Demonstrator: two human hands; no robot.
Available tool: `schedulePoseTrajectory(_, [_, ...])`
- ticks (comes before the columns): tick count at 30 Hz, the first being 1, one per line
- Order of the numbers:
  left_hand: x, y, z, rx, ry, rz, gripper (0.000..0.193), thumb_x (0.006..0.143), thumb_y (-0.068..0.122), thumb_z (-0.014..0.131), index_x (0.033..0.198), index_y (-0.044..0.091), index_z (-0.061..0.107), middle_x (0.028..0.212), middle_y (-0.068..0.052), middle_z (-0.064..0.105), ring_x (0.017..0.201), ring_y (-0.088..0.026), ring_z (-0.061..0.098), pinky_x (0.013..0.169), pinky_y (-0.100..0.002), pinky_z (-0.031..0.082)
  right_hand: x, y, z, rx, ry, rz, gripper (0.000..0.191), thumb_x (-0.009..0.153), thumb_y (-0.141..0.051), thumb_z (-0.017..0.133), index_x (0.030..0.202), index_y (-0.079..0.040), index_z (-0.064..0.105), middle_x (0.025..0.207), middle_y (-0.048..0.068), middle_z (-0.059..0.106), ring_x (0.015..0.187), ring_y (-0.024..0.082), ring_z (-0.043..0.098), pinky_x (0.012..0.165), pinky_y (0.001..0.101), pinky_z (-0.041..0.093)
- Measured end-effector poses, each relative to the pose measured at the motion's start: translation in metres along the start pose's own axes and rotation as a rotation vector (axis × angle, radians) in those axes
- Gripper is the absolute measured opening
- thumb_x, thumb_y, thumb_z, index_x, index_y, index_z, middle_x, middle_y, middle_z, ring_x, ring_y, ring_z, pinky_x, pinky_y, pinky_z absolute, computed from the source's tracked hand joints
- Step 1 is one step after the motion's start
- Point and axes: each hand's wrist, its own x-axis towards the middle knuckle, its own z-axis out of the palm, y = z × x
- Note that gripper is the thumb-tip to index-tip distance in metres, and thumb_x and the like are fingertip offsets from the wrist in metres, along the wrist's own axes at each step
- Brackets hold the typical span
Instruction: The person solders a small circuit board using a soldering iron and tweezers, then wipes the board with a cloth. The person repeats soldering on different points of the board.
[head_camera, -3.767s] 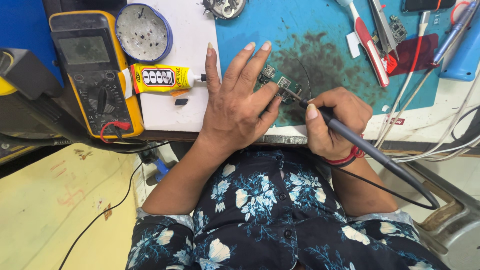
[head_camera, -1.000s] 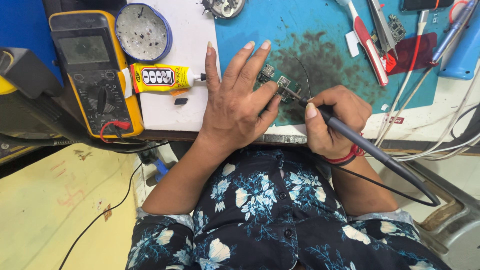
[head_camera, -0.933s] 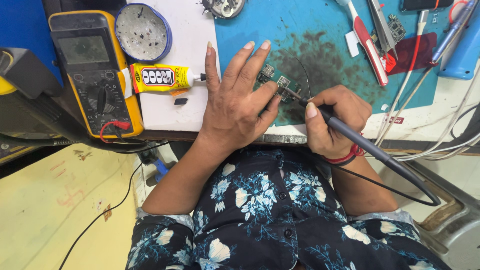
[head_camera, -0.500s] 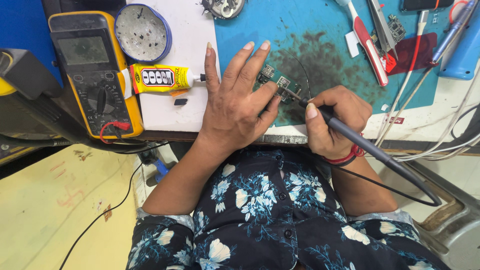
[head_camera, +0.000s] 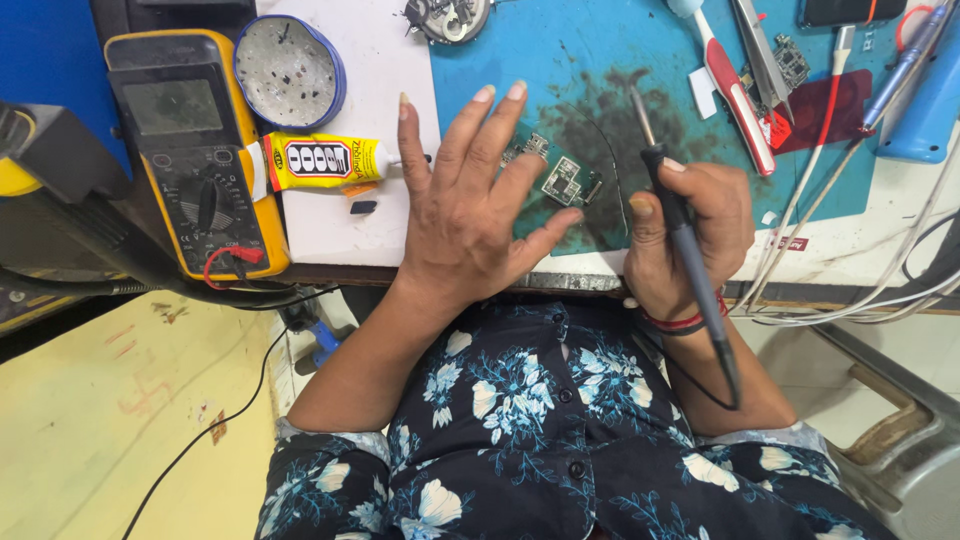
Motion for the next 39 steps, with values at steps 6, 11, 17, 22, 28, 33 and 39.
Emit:
schedulePoseTrajectory(6, [0.002, 0.001, 0.000, 0.017, -0.010, -0.026, 0.061, 0.090, 0.060, 0.085, 0.124, 0.011, 0.073, 0.160, -0.019, 0.042, 0.151, -0.035, 0.034, 0.124, -0.069, 0.002, -0.003, 0.003, 0.000, 0.174, -0.036, 0.046, 0.020, 0.111, -0.019, 0.062, 0.114, 0.000, 0.062, 0.095, 0.015, 0.069, 0.077, 0.024, 0.069, 0.069, 0.0318, 0.051])
schedulePoseTrajectory(11, [0.003, 0.002, -0.001, 0.000, -0.027, -0.024, 0.057, 0.089, 0.056, 0.085, 0.126, 0.013, 0.073, 0.161, -0.019, 0.040, 0.152, -0.035, 0.033, 0.125, -0.070, 0.001, 0.000, 0.001, -0.004, 0.132, -0.102, -0.002, 0.018, 0.105, -0.017, 0.064, 0.098, -0.001, 0.060, 0.092, 0.015, 0.068, 0.073, 0.025, 0.067, 0.068, 0.0334, 0.052])
schedulePoseTrajectory(17, [0.004, 0.001, -0.001, 0.009, -0.040, -0.018, 0.056, 0.090, 0.054, 0.084, 0.128, 0.014, 0.073, 0.163, -0.019, 0.038, 0.152, -0.035, 0.032, 0.125, -0.070, 0.000, 0.007, -0.004, -0.007, 0.098, -0.165, -0.012, 0.016, 0.104, -0.016, 0.065, 0.096, -0.002, 0.061, 0.089, 0.012, 0.068, 0.070, 0.025, 0.066, 0.067, 0.0335, 0.051])
schedulePoseTrajectory(22, [0.003, 0.000, 0.002, 0.011, -0.039, -0.014, 0.057, 0.090, 0.054, 0.085, 0.129, 0.014, 0.073, 0.163, -0.019, 0.037, 0.153, -0.035, 0.031, 0.125, -0.070, 0.000, 0.010, -0.006, -0.006, 0.076, -0.184, -0.013, 0.015, 0.104, -0.014, 0.065, 0.096, -0.002, 0.061, 0.090, 0.012, 0.068, 0.069, 0.024, 0.066, 0.065, 0.0328, 0.050])
schedulePoseTrajectory(28, [0.002, 0.000, 0.003, 0.008, -0.042, -0.010, 0.056, 0.090, 0.055, 0.085, 0.128, 0.015, 0.074, 0.164, -0.018, 0.036, 0.154, -0.034, 0.030, 0.125, -0.070, 0.000, 0.011, -0.006, -0.006, 0.082, -0.184, -0.017, 0.016, 0.103, -0.015, 0.066, 0.095, -0.002, 0.061, 0.089, 0.012, 0.068, 0.068, 0.023, 0.065, 0.064, 0.0328, 0.049])
schedulePoseTrajectory(33, [0.003, 0.000, 0.002, 0.008, -0.045, -0.002, 0.055, 0.091, 0.053, 0.085, 0.128, 0.015, 0.075, 0.164, -0.018, 0.036, 0.154, -0.034, 0.030, 0.125, -0.070, -0.001, 0.011, -0.006, -0.005, 0.093, -0.173, -0.002, 0.017, 0.103, -0.015, 0.066, 0.094, -0.001, 0.062, 0.087, 0.012, 0.067, 0.066, 0.023, 0.064, 0.063, 0.0327, 0.048])
schedulePoseTrajectory(39, [0.003, 0.000, 0.001, 0.003, -0.049, -0.002, 0.053, 0.091, 0.053, 0.085, 0.126, 0.015, 0.075, 0.164, -0.018, 0.036, 0.154, -0.033, 0.029, 0.125, -0.070, 0.000, 0.009, -0.004, -0.006, 0.088, -0.179, -0.006, 0.017, 0.103, -0.015, 0.066, 0.094, -0.001, 0.061, 0.088, 0.012, 0.068, 0.067, 0.023, 0.064, 0.063, 0.0323, 0.048])
